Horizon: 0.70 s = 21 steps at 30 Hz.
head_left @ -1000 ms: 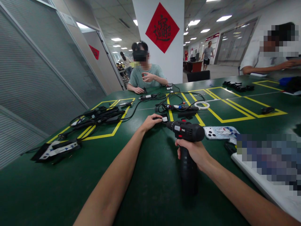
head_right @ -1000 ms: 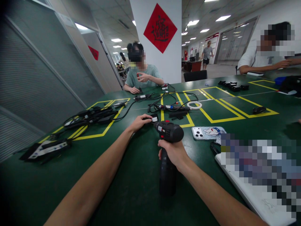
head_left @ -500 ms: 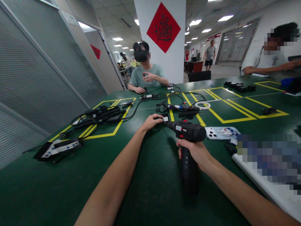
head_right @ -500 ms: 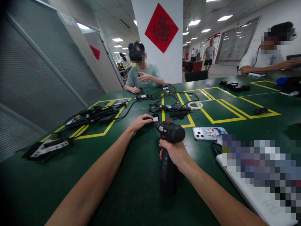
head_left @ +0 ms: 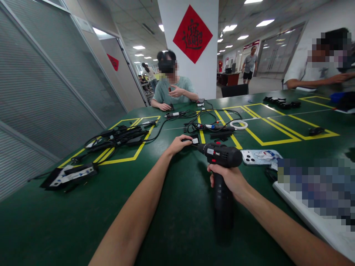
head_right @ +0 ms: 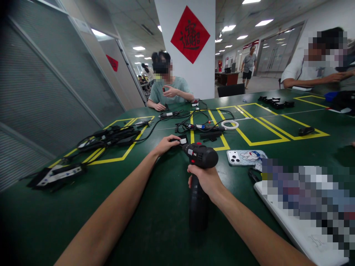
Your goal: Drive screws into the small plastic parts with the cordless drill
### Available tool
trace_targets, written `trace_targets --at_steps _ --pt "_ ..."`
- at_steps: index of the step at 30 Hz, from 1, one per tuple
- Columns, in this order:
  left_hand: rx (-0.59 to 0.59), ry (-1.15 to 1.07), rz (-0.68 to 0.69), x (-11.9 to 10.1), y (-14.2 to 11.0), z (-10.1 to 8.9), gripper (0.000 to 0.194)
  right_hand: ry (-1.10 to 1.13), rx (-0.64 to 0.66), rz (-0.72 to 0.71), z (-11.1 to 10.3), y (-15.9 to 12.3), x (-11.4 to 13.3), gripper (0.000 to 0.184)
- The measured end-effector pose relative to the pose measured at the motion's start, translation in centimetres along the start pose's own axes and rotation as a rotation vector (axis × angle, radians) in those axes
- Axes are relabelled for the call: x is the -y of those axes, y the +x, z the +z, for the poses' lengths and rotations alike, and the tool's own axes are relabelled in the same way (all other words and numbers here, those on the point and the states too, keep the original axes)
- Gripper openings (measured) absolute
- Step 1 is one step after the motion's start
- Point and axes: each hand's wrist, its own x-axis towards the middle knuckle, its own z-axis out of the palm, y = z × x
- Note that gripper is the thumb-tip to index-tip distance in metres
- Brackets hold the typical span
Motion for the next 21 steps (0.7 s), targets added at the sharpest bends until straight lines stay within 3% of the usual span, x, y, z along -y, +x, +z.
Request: trace_targets --at_steps 21 --pt "-0.004 0.034 -0.004 -0.09 -0.03 0.06 0.034 -0.009 0.002 -0.001 -0.08 0.13 -0.07 0.019"
